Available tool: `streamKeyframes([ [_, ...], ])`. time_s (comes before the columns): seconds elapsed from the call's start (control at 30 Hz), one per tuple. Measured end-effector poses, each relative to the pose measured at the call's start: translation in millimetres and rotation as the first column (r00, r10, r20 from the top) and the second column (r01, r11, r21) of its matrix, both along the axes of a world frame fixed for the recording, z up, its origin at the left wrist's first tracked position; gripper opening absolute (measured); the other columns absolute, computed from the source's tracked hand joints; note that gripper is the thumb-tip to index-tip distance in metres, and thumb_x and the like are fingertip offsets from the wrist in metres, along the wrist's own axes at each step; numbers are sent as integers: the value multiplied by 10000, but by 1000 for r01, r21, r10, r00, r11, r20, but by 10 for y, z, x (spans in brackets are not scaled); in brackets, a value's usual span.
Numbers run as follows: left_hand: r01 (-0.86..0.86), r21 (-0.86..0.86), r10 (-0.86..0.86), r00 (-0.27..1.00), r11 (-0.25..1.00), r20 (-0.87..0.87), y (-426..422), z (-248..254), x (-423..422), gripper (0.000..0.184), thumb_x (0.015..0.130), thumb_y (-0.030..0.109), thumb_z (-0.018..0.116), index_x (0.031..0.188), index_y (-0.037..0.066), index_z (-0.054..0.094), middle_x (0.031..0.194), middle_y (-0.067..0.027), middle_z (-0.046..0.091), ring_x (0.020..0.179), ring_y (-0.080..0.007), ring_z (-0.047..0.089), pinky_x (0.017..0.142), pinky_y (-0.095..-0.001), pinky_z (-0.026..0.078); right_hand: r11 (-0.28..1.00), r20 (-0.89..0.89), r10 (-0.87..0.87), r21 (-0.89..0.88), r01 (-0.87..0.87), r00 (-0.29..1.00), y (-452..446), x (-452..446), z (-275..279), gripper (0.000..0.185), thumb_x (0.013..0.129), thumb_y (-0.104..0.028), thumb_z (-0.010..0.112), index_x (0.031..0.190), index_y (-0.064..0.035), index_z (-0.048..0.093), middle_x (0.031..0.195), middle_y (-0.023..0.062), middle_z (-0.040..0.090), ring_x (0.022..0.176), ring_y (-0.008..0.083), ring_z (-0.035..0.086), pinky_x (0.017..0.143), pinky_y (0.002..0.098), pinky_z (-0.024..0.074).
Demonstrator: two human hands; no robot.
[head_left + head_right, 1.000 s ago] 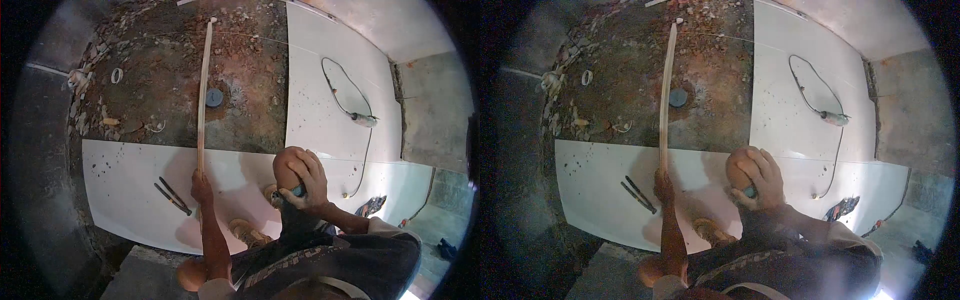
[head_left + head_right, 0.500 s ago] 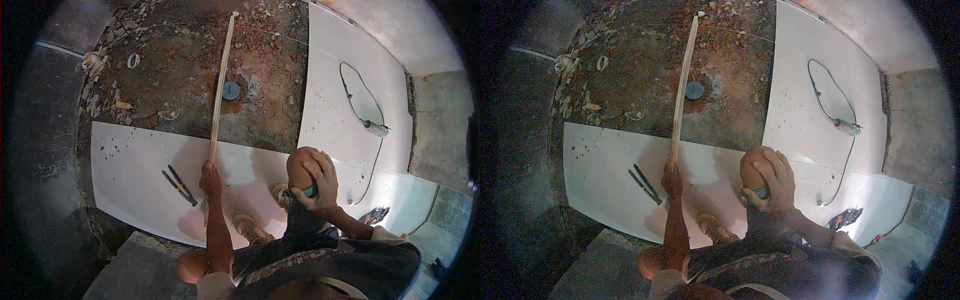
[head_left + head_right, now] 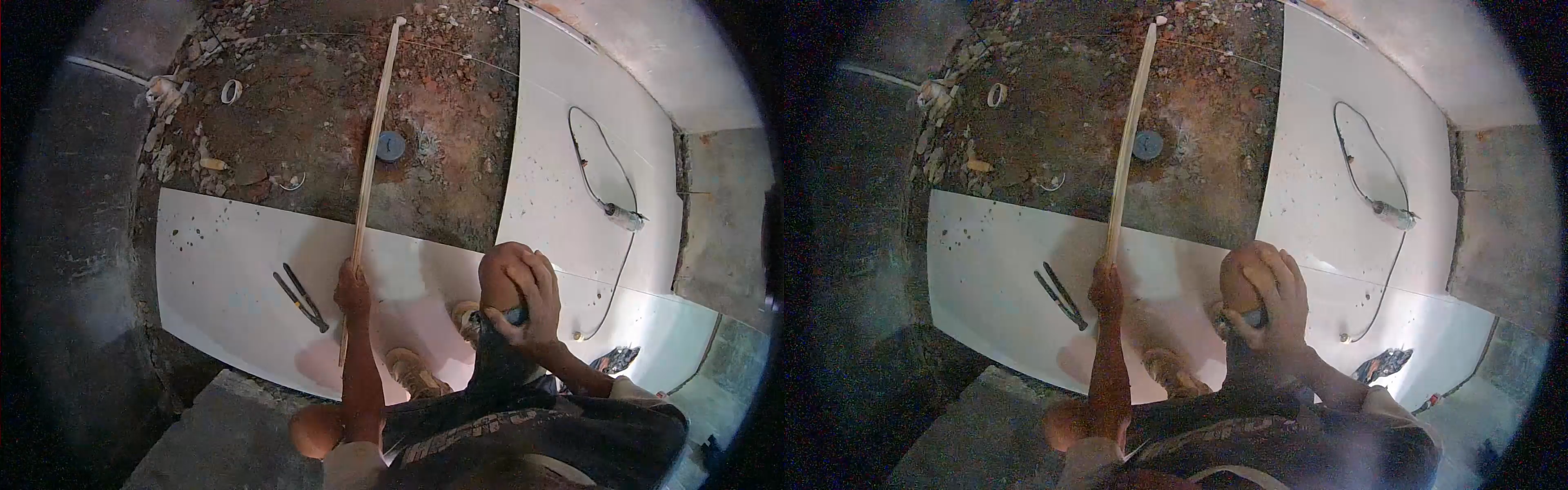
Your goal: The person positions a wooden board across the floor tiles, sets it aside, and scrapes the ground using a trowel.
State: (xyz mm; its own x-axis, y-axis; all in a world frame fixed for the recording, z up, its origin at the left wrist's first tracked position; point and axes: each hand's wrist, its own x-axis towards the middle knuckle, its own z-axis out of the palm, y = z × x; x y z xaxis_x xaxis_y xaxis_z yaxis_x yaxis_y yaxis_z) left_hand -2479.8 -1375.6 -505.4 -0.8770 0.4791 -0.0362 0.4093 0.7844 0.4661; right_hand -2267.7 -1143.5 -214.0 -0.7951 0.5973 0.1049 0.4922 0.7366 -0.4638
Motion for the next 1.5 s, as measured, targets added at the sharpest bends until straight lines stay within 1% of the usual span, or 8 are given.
streamKeyframes([
  [0.17, -82, -127, 99, 986, 989, 136, 84, 161, 3, 403, 993, 320, 605, 1260, 19, 596, 1155, -204, 686, 977, -395, 688, 834, -469, 558, 1000, -3, 8, -10, -8, 1000, 2, 3, -4, 696, 699, -340, 831, 1295, -107, 558, 1431, 210, 465, 1302, 489, 457, 1091, 578, 392],
  [0.27, -33, -67, 43, 989, 997, 145, 72, 171, -7, 370, 987, 273, 597, 1301, 88, 534, 1175, -175, 660, 970, -399, 682, 802, -521, 548, 1000, 7, 11, -5, -11, 1000, 16, 33, -4, 713, 703, -333, 835, 1310, -98, 546, 1434, 216, 461, 1313, 492, 448, 1092, 582, 385],
  [0.37, -47, -121, 65, 986, 992, 151, 102, 249, -3, 394, 997, 290, 596, 1262, -2, 592, 1149, -220, 686, 967, -372, 698, 820, -458, 563, 1000, 19, 18, -24, -18, 1000, 5, 26, -13, 701, 744, -353, 823, 1325, -80, 539, 1432, 226, 457, 1334, 498, 426, 1092, 589, 373],
  [0.47, 30, 62, -25, 997, 998, -78, -6, -36, -12, 377, 984, 272, 617, 1254, 9, 602, 1154, -209, 685, 948, -368, 702, 800, -454, 566, 999, 18, 15, -38, -14, 1000, 9, 12, 1, 700, 734, -333, 831, 1322, -86, 543, 1441, 221, 453, 1342, 496, 420, 1095, 587, 373],
  [0.57, 26, -218, -4, 995, 976, 104, -16, -55, -1, 372, 974, 244, 629, 1284, 41, 588, 1162, -183, 686, 960, -369, 697, 787, -447, 568, 999, 23, 11, -35, -10, 1000, 0, 38, -25, 703, 725, -314, 838, 1323, -90, 545, 1448, 219, 450, 1352, 495, 411, 1099, 584, 370],
  [0.67, 7, -18, -5, 996, 1000, 84, -19, -21, 0, 406, 966, 214, 633, 1338, 72, 551, 1176, -186, 676, 981, -390, 684, 794, -463, 562, 999, 33, 7, -42, -5, 999, -5, 36, -22, 713, 720, -305, 841, 1332, -95, 540, 1455, 219, 447, 1359, 492, 405, 1104, 584, 366],
  [1.07, -27, -107, 24, 999, 994, -29, -60, -290, 85, 369, 987, 268, 586, 1321, 124, 522, 1189, -118, 654, 990, -360, 688, 806, -474, 572, 999, 33, 21, -32, -20, 999, -8, 59, -60, 744, 712, -324, 828, 1353, -114, 515, 1460, 210, 437, 1355, 505, 397, 1113, 586, 356],
  [1.5, -50, -92, 59, 993, 995, 98, 39, 58, 8, 378, 973, 263, 602, 1326, 155, 522, 1167, -114, 659, 939, -373, 686, 789, -500, 561, 1000, 38, 5, -23, -4, 999, -19, 23, -57, 699, 740, -370, 816, 1320, -84, 549, 1449, 213, 456, 1344, 506, 415, 1110, 591, 360],
])
